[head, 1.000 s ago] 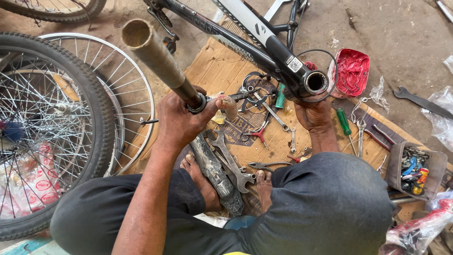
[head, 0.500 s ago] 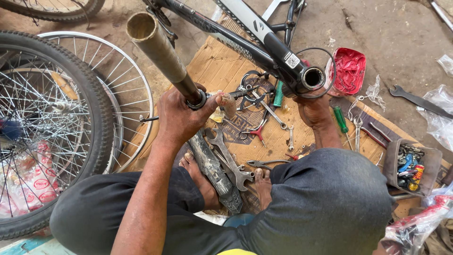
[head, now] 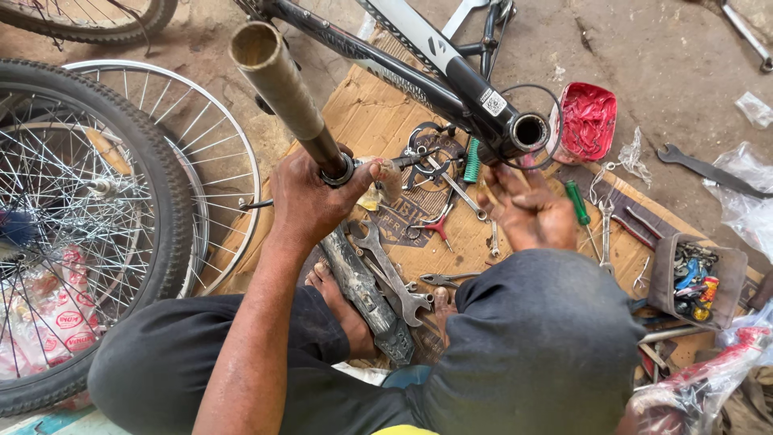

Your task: The person sits on the floor and works on a bicycle frame, specifically the head tube area. They insert a metal tube into the frame, apply red grease to the interior, and use a hammer to tap the tube into place. The person also handles small metal parts and uses a screwdriver to manipulate components within the frame.

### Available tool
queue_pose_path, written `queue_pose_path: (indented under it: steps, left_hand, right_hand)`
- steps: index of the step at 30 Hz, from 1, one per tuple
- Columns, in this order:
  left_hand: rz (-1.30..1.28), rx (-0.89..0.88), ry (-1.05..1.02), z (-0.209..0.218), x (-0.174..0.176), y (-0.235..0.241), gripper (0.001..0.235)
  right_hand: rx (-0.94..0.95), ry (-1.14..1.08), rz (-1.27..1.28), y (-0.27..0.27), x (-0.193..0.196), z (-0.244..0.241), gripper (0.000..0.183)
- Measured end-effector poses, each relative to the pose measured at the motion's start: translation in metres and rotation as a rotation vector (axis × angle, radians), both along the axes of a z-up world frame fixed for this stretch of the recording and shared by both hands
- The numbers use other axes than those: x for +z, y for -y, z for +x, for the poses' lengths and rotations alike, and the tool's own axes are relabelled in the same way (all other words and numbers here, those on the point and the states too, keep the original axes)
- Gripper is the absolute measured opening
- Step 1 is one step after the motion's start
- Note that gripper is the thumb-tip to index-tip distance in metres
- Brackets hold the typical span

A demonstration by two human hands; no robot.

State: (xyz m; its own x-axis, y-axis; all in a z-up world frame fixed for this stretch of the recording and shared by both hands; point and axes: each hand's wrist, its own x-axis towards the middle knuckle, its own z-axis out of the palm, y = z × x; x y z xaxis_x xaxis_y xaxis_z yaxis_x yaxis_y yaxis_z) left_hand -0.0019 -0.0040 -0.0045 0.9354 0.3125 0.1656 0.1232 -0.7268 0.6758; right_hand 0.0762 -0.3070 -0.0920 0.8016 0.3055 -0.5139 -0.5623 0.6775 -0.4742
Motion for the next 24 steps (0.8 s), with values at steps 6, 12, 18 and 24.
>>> queue_pose_path:
  steps: [6,12,18,24]
  left_hand:
    - [-0.025,-0.018,0.031,-0.003,-0.001,-0.002,0.044]
    - [-0.032,0.009,-0.008,0.000,0.003,0.005,0.044]
    - [0.020,-0.011,-0.002,0.001,0.004,0.015,0.046]
    - [-0.008,-0.050,-0.017,-0.003,0.004,0.018,0.044]
  right_hand:
    - [-0.133,-0.035,0.202,-0.008,-0.047,-0.010,0.057]
    - [-0.136,0.104,0.320,-0.020,-0.038,-0.003,0.060]
    - [-0.092,0.073,0.372,-0.019,-0.059,-0.036,0.050]
    - [-0.047,0.101,0.258,-0.029,-0.075,-0.044,0.062]
